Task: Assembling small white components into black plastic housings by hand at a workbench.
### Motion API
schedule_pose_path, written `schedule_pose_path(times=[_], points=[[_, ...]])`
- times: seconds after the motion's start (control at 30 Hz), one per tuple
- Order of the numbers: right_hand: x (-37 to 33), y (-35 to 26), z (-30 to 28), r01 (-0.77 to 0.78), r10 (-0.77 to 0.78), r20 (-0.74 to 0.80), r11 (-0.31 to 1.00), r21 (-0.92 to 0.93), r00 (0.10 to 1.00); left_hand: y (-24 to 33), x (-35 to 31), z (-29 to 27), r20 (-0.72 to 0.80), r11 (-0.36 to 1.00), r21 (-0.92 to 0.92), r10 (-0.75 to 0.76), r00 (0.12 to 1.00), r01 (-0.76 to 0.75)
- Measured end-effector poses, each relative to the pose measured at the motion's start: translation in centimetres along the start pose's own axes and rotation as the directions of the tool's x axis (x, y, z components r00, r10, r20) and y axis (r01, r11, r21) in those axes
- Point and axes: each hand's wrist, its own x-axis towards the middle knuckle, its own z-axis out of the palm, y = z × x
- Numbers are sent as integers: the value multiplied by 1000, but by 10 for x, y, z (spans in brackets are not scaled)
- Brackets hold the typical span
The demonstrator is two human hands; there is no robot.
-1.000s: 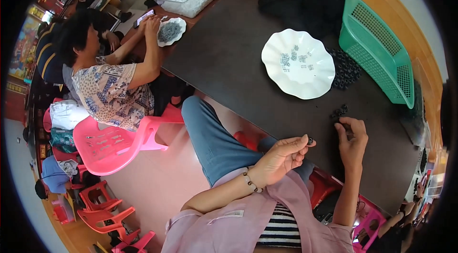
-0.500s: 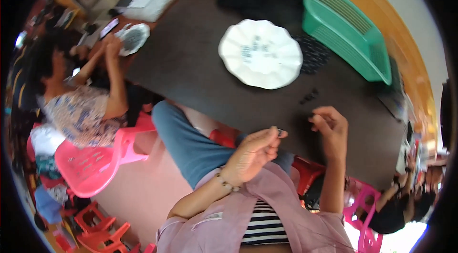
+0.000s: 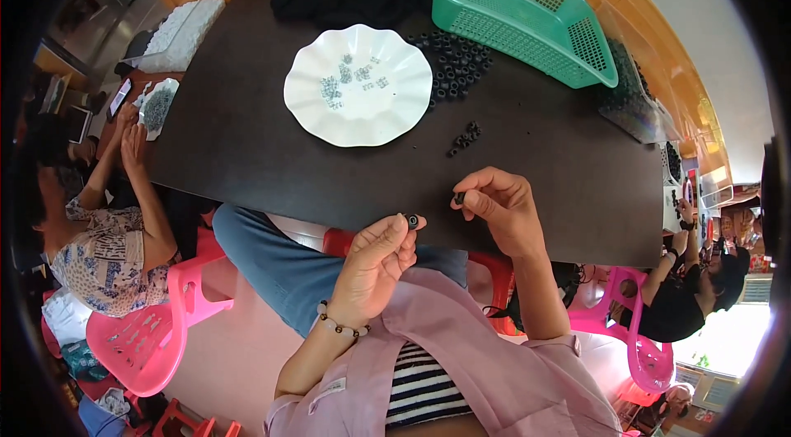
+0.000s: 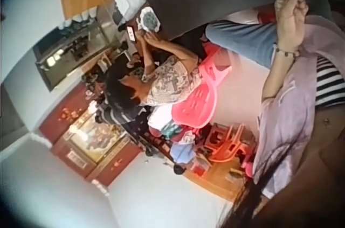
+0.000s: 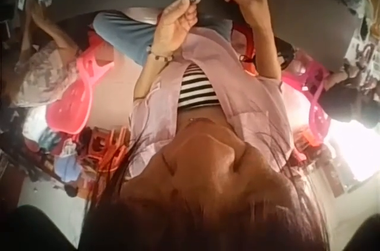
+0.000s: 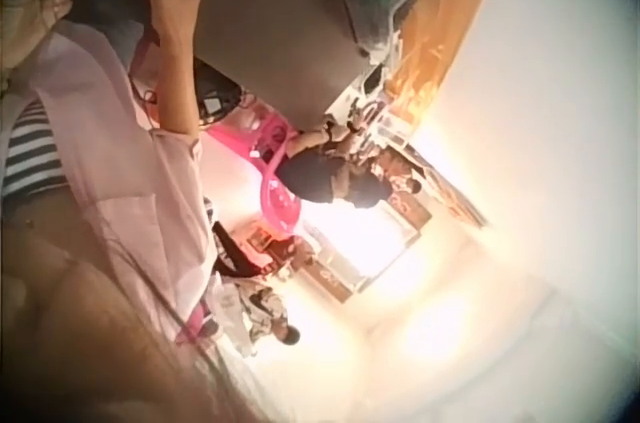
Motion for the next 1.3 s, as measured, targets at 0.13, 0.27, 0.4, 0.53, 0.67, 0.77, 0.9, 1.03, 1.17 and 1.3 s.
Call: schedule_pose_path(times=[0.13, 0.27, 0.4, 0.53, 0.67, 0.77, 0.9, 1.03, 1.17, 1.3], points=[[-3, 3, 7, 47, -47, 3, 999, 9, 999, -1, 1, 0, 20, 998, 60, 24, 1000, -25], [-3, 5, 7, 112, -112, 83, 994, 2, 990, 0, 2, 0, 43, 994, 101, 37, 998, -41], [-4, 4, 12, 185, -180, 107, 982, -44, 978, 0, 3, -1, 47, 993, 112, 39, 998, -44], [-3, 5, 17, 281, -269, 105, 952, -125, 957, -1, 3, -2, 76, 992, 108, 49, 996, -58], [-2, 5, 21, 345, -326, 125, 921, -179, 937, -1, 3, -6, 109, 991, 112, 62, 992, -74], [0, 6, 23, 385, -359, 151, 896, -221, 921, -3, 3, -12, 115, 990, 113, 72, 991, -85], [0, 8, 25, 429, -388, 193, 860, -275, 901, -3, 3, -15, 133, 989, 115, 80, 988, -95], [-1, 8, 28, 445, -399, 201, 839, -314, 894, -2, 2, -18, 145, 987, 125, 86, 986, -104], [-2, 6, 30, 437, -396, 187, 832, -340, 899, -4, 2, -21, 120, 981, 159, 95, 988, -113], [-3, 6, 32, 450, -407, 193, 817, -361, 893, -3, 2, -21, 137, 967, 204, 124, 983, -151]])
